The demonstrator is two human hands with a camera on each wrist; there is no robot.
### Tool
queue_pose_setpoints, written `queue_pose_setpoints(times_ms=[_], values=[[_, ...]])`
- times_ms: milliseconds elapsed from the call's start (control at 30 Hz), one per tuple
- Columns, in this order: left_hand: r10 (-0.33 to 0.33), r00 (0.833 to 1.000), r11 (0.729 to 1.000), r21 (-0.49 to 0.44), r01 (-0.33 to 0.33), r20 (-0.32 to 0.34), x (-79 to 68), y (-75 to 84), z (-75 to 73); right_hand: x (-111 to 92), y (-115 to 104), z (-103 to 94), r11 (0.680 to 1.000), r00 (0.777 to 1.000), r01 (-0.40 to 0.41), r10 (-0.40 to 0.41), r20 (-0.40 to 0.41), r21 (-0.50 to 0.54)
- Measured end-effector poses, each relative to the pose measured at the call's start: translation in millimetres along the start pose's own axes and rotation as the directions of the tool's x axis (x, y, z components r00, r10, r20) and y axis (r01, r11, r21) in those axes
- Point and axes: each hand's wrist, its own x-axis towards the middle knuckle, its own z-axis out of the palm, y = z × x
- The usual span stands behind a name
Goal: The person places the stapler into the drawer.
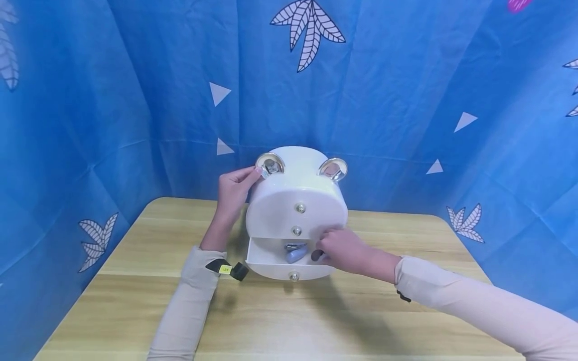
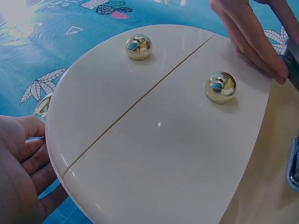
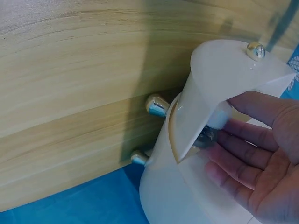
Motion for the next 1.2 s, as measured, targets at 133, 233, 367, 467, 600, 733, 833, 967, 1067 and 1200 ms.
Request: queue_pose_setpoints(times_ms=[133, 233, 367, 467, 600, 733, 833, 967, 1067, 1200], values=[[0.015, 1.000, 1.000, -0.014, -0.015, -0.008, 0.3, 0.8, 0.7, 0, 2, 0.2, 0.999, 1.000, -0.014, 0.015, 0.009, -0.032], [0.011, 1.000, 1.000, -0.017, -0.011, -0.008, 0.4, 1.3, 0.8, 0, 3, -0.5, 0.999, 0.999, -0.026, 0.027, 0.032, -0.040], [0.000, 1.000, 1.000, -0.010, 0.000, -0.002, 0.8, 2.3, 0.8, 0, 4, -3.7, 0.998, 0.997, -0.058, 0.057, 0.055, 0.013], [-0.010, 1.000, 1.000, -0.002, 0.010, -0.002, 1.2, 2.4, 0.4, 1, 2, -9.3, 0.986, 0.995, -0.091, 0.084, 0.057, 0.139], [-0.013, 1.000, 1.000, 0.004, 0.013, -0.009, 1.4, 1.8, -0.2, 0, -4, -19.7, 0.899, 0.989, -0.145, 0.136, 0.053, 0.413], [-0.012, 1.000, 1.000, 0.007, 0.012, -0.008, 1.8, 0.7, -0.4, -8, -12, -20.7, 0.656, 0.974, -0.212, 0.197, 0.107, 0.724], [-0.022, 1.000, 1.000, 0.006, 0.022, -0.003, 1.8, -0.1, -0.8, -19, -23, -9.9, 0.398, 0.949, -0.298, 0.223, 0.224, 0.867], [-0.028, 1.000, 1.000, 0.009, 0.028, -0.005, 1.5, -0.5, -1.6, -29, -45, 14.9, 0.030, 0.880, -0.443, 0.204, 0.429, 0.896], [-0.025, 1.000, 1.000, 0.011, 0.025, -0.009, 1.6, -0.7, -1.3, -31, -61, 34.1, -0.181, 0.840, -0.483, 0.180, 0.512, 0.857], [-0.017, 1.000, 1.000, 0.013, 0.017, -0.004, 1.8, -0.5, 1.3, -27, -74, 51.9, -0.318, 0.823, -0.458, 0.201, 0.532, 0.830]])
